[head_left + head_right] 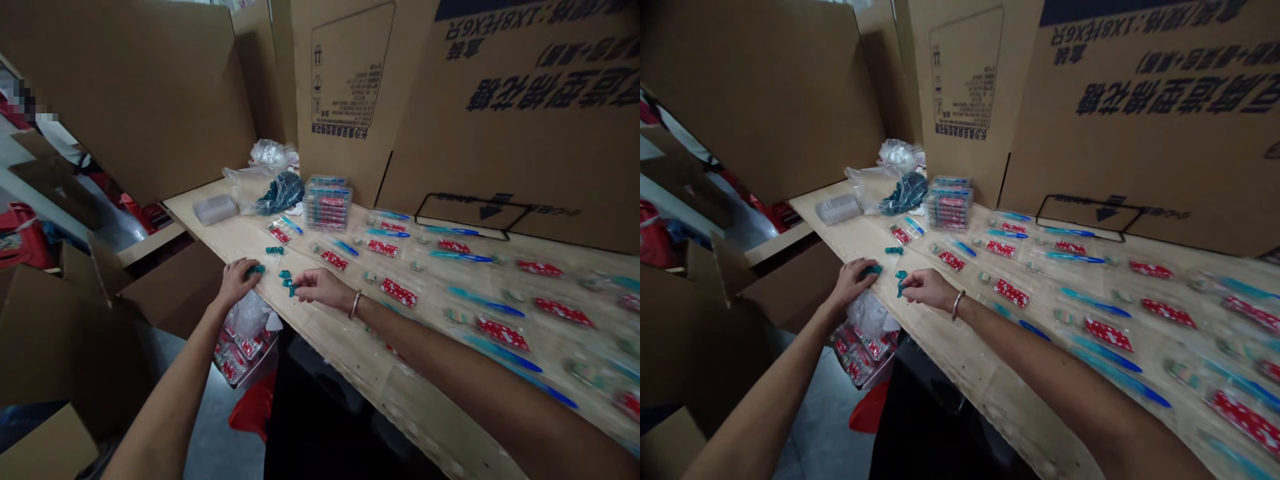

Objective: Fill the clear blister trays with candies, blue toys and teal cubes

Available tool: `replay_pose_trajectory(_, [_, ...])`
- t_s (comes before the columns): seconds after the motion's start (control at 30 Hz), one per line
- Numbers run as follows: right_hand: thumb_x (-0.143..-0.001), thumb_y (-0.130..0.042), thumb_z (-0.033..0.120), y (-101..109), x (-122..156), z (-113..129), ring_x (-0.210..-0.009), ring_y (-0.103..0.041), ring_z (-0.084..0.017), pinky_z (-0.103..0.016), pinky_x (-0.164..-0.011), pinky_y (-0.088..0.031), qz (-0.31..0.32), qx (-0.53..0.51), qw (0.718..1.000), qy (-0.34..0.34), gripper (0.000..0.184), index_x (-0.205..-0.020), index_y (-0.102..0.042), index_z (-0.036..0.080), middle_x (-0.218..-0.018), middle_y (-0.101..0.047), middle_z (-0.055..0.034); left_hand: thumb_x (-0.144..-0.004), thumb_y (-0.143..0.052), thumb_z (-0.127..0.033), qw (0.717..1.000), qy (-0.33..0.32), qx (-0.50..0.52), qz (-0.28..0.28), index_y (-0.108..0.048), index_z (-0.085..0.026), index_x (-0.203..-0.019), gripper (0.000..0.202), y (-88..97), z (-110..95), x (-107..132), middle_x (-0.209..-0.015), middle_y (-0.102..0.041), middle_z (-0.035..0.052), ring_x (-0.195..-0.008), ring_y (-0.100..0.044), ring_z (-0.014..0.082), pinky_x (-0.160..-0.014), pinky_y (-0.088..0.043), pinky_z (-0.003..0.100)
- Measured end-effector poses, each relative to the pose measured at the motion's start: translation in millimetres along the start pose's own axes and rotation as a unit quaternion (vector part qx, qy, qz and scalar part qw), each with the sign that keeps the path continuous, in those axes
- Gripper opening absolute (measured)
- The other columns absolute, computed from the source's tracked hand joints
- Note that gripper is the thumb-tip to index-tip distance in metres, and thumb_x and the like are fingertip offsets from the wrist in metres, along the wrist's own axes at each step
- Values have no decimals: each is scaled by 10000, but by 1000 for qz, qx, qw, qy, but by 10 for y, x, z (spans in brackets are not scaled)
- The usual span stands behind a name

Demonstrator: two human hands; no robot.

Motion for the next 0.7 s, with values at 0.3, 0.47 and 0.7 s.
replay_pose_trajectory(0.3, [-627, -635, 114, -63, -77, -69, -551, -552, -79, -194, -557, -430, -27, 50, 997, 58, 136, -761, -656, 124, -607, -615, 33, -703, -657, -253, 958, -32, 286, -7, -692, -214, -876, 181, 67, -933, 568, -837, -678, 63, -784, -617, 194, -760, -476, 315])
replay_pose_trajectory(0.47, [-623, -577, 76, -220, 110, -33, -593, -570, -106, -208, -573, -438, -9, 154, 984, 87, 184, -772, -668, 134, -654, -634, 11, -667, -656, -207, 936, 52, 345, -44, -712, -229, -782, 130, 8, -1140, 916, -834, -693, 60, -799, -627, 197, -766, -479, 314])
replay_pose_trajectory(0.7, [-658, -609, 142, -272, 332, 37, -603, -572, -119, -224, -566, -437, -17, 164, 983, 85, 177, -827, -661, 143, -674, -628, 1, -578, -645, -161, 853, 194, 476, -88, -623, -185, -671, 98, -75, -1168, 978, -617, -620, -15, -554, -561, 116, -553, -450, 222])
Point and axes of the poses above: each hand's wrist, its own x-axis away from the middle knuckle, its own y-axis out of the back of the hand, z = x × y, the point moved 3 cm from there along -x, towards the middle knuckle
